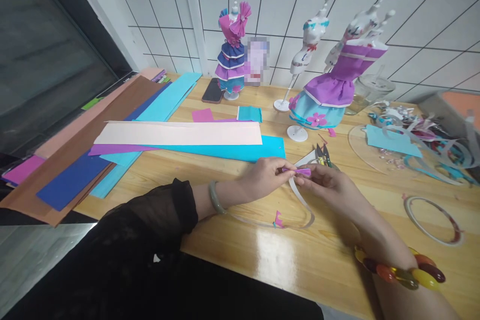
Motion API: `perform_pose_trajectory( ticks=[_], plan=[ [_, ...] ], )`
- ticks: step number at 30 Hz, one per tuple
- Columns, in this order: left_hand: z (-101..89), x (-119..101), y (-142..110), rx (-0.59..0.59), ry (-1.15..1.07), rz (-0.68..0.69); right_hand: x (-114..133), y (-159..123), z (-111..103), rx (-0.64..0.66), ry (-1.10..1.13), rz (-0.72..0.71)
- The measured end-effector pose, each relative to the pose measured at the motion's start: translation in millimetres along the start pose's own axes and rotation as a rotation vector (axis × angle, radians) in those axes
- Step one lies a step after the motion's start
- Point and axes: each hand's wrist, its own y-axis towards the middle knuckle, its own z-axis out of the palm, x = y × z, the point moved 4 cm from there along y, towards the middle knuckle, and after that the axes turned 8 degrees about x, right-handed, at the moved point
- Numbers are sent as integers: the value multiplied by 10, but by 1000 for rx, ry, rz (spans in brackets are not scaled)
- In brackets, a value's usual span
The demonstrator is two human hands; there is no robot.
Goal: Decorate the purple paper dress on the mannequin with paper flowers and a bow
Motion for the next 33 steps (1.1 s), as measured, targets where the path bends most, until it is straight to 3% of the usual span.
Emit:
perform_pose_trajectory(
  ticks=[5, 14, 27, 33],
  plan=[
    [65, 126, 26, 33, -195, -85, 4, -28, 14, -39, -123, 8],
    [31, 142, 39, -19, -245, -90, 82, -26, 14, -69, -278, -82],
    [-41, 280, 116, -93, -400, -113, 206, -107, -46, 33, -217, -37],
    [14, 206, 99, -56, -444, -110, 96, -67, 3, -73, -117, 52]
  ],
)
